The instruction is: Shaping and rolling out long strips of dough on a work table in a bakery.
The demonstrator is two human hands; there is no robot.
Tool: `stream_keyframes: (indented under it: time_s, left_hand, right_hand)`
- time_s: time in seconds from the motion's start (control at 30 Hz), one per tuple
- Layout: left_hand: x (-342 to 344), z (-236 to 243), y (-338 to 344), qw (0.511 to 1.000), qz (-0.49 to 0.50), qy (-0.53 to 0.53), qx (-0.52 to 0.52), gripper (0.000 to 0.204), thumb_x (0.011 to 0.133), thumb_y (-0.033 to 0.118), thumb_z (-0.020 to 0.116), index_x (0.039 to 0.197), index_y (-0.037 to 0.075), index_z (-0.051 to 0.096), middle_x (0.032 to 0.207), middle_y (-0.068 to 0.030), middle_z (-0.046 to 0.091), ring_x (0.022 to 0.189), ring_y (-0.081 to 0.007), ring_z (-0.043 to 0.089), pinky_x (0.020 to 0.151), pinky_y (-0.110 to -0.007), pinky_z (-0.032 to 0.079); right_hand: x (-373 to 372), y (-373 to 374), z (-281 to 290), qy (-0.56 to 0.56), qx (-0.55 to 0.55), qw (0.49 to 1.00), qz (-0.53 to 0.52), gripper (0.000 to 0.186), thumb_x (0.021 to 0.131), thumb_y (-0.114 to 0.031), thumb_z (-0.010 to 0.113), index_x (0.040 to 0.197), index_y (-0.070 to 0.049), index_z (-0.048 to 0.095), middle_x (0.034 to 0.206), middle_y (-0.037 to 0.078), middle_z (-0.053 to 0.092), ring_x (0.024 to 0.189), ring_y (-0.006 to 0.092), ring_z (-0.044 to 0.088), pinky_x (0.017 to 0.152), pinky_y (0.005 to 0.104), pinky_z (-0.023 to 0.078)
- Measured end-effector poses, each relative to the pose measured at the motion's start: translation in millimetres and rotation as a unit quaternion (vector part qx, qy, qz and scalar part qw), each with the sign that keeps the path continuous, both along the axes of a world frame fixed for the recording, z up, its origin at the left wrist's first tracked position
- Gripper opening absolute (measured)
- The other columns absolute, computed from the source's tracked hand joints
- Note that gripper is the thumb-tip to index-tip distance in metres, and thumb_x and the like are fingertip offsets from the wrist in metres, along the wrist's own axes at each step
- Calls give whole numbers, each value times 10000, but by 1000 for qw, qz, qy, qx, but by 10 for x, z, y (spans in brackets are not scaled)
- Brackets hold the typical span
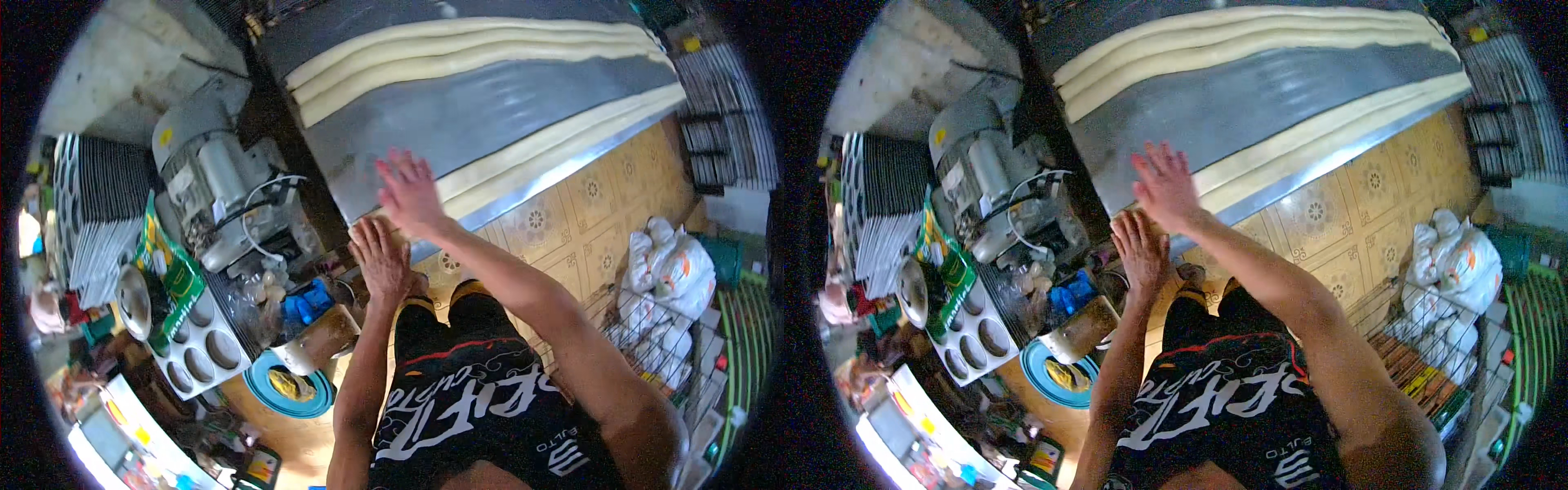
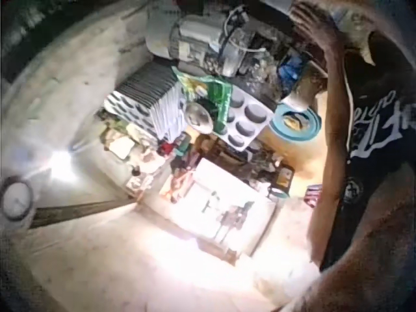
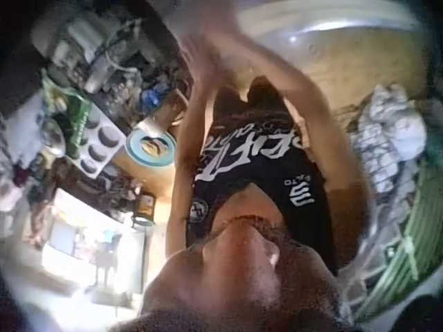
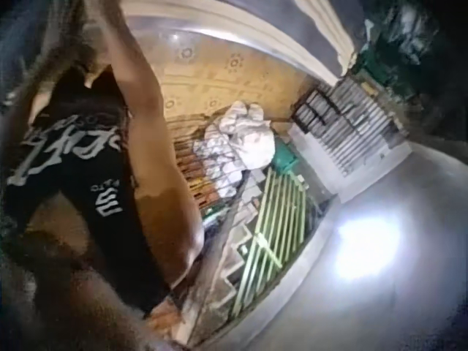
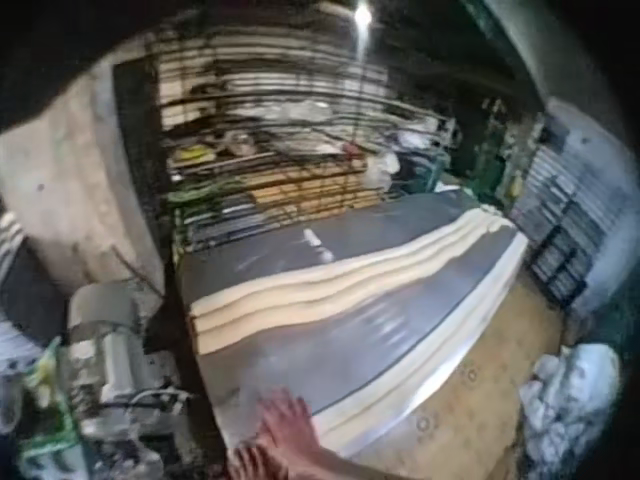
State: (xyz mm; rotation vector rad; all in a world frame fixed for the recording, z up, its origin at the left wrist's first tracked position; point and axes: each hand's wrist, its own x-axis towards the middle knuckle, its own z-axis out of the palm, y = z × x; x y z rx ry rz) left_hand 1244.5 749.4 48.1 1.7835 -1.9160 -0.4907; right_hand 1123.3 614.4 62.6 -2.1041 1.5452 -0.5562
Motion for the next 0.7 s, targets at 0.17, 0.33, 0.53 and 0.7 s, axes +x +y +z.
stream_keyframes:
  time_s: [0.17,0.33,0.53,0.7]
  left_hand:
    - [-51,-73,-139,983,-71,-166,-16,776,1010,234,620,1638,-67,279,1702,-321,269,1546,-557,277,1259,-622,269]
    - [124,118,-203,985,-49,-86,140,678,1043,224,607,1644,10,379,1717,-247,333,1555,-441,344,1255,-503,311]
    - [-656,118,193,980,84,-126,130,732,1044,205,545,1676,-29,261,1732,-314,240,1612,-489,204,1295,-576,220]
    - [-2457,112,164,984,38,-117,126,747,1038,220,541,1684,-16,249,1746,-310,195,1609,-526,168,1297,-626,180]
  right_hand:
    - [-1562,504,-131,192,-101,969,-115,656,1043,-310,447,1608,14,371,1729,252,294,1599,425,267,1270,630,218]
    - [-1807,476,199,54,28,998,-25,702,1041,-408,444,1602,7,372,1689,249,347,1593,445,263,1307,656,172]
    - [-3101,1520,195,-143,21,988,59,360,1016,-325,596,1263,-64,602,1249,176,644,1007,371,661,791,491,564]
    - [-5350,2742,-1071,-10,165,985,55,625,1005,-520,553,1382,-32,655,1317,212,726,1180,423,683,985,469,557]
